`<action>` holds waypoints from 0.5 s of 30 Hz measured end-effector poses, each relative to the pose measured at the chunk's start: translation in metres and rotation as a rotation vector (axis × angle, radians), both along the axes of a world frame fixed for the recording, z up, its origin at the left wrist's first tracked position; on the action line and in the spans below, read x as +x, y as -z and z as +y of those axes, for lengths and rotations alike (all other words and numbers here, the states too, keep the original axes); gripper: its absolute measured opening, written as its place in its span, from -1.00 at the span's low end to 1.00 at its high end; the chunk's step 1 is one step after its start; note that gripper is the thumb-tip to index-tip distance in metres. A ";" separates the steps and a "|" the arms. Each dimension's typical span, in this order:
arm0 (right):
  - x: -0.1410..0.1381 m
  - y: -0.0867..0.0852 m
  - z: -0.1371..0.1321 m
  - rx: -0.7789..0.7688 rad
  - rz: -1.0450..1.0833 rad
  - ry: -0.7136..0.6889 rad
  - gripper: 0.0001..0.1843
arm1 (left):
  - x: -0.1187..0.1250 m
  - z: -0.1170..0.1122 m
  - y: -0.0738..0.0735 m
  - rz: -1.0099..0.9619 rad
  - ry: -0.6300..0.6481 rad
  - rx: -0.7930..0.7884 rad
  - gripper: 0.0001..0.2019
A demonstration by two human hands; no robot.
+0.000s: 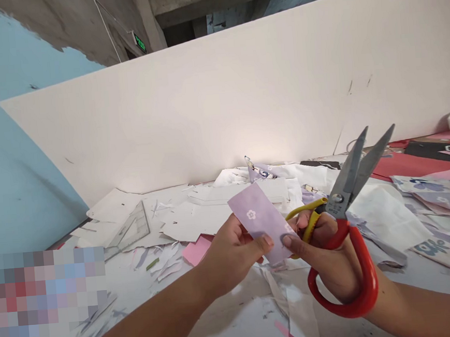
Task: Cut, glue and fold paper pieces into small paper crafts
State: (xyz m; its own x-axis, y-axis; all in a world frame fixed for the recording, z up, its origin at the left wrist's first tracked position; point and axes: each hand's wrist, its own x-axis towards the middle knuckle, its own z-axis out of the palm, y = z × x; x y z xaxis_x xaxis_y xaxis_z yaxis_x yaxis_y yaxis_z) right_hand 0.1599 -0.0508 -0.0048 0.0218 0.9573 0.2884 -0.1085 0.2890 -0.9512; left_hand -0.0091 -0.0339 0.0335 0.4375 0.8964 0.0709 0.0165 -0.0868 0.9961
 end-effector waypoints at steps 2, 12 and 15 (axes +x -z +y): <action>-0.001 -0.003 -0.003 -0.011 -0.019 -0.046 -0.69 | -0.001 0.001 -0.002 0.001 -0.015 0.019 -0.76; -0.009 -0.010 -0.030 -0.186 -0.280 -0.259 -0.42 | -0.025 0.004 -0.040 0.003 -0.218 0.158 -0.65; -0.011 -0.007 -0.030 -0.178 -0.320 -0.276 -0.45 | -0.029 0.008 -0.041 -0.044 -0.226 0.202 -0.61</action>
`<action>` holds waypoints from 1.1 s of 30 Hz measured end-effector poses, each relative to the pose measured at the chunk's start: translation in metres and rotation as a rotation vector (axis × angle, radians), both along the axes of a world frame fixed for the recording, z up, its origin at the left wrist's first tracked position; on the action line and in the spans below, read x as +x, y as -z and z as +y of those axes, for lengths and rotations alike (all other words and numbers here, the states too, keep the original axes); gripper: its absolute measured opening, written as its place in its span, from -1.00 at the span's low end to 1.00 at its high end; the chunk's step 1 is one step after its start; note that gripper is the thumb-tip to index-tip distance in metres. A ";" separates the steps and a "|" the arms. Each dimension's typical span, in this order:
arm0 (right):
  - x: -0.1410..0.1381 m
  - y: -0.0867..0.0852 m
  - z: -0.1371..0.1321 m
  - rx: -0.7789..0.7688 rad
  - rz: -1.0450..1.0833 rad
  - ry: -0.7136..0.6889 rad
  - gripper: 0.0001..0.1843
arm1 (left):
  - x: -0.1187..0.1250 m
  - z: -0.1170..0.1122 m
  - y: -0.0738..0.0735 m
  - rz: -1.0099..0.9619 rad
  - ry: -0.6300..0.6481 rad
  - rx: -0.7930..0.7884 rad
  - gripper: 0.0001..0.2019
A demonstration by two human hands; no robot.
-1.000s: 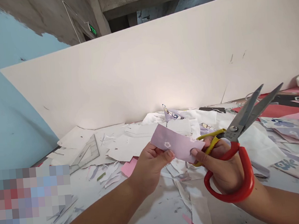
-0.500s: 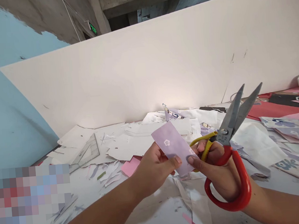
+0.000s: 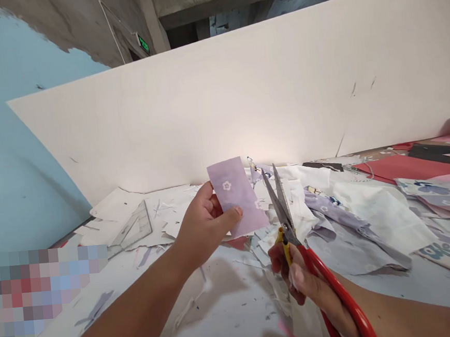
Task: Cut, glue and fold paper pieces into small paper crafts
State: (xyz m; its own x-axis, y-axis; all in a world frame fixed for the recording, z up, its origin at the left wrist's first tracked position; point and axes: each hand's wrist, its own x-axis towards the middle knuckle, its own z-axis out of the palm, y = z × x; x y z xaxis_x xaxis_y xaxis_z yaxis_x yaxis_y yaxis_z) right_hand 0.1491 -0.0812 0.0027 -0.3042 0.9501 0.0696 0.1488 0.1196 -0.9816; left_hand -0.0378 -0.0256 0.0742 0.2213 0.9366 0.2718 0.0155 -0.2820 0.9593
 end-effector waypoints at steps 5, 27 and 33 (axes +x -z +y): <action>0.001 -0.001 0.004 -0.110 -0.018 0.014 -0.50 | -0.002 0.006 0.001 -0.082 0.029 -0.014 -0.53; 0.001 0.011 0.005 -0.006 0.149 -0.104 -0.38 | 0.003 0.003 0.004 -0.107 -0.011 0.010 -0.70; -0.006 0.011 0.000 0.060 0.121 0.001 -0.39 | 0.009 -0.004 0.001 -0.126 -0.016 -0.007 -0.69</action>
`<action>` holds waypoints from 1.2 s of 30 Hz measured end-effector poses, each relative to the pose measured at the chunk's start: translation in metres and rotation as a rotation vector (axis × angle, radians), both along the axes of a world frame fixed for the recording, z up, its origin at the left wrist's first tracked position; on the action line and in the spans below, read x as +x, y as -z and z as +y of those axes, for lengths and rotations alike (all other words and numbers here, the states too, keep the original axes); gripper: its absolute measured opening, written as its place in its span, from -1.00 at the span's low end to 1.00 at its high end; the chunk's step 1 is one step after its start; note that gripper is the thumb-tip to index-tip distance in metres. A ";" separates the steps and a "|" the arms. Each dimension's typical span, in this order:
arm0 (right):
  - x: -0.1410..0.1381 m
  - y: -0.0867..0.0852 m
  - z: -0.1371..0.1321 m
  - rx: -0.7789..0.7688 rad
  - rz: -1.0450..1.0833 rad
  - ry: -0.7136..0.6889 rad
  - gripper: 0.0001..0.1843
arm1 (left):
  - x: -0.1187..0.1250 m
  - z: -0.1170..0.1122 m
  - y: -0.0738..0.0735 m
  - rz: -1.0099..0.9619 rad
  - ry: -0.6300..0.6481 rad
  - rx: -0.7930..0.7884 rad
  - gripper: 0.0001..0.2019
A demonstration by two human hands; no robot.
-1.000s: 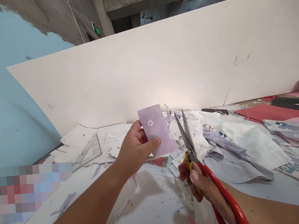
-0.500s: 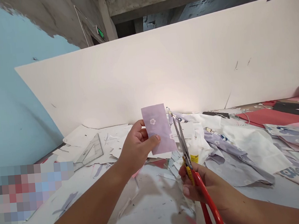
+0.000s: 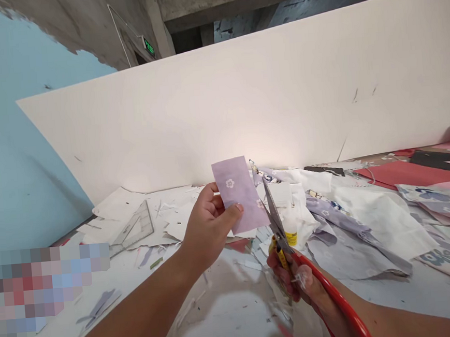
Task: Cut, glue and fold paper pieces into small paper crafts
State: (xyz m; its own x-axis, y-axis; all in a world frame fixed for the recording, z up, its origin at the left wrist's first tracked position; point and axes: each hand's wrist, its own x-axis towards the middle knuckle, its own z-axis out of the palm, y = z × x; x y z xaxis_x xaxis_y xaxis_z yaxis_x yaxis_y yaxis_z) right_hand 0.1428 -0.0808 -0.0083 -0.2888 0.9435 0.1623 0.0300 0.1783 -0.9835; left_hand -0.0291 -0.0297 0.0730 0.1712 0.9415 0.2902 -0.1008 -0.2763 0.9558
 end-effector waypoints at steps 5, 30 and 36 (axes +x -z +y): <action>-0.004 0.003 0.001 0.033 0.002 -0.027 -0.40 | 0.004 -0.005 -0.002 0.011 -0.034 -0.012 -0.69; -0.008 0.001 0.002 -0.065 0.024 0.038 -0.42 | 0.006 -0.009 0.003 0.044 0.033 -0.056 -0.70; -0.009 -0.002 0.002 -0.068 -0.003 0.047 -0.42 | 0.005 -0.008 0.005 0.080 0.030 -0.035 -0.71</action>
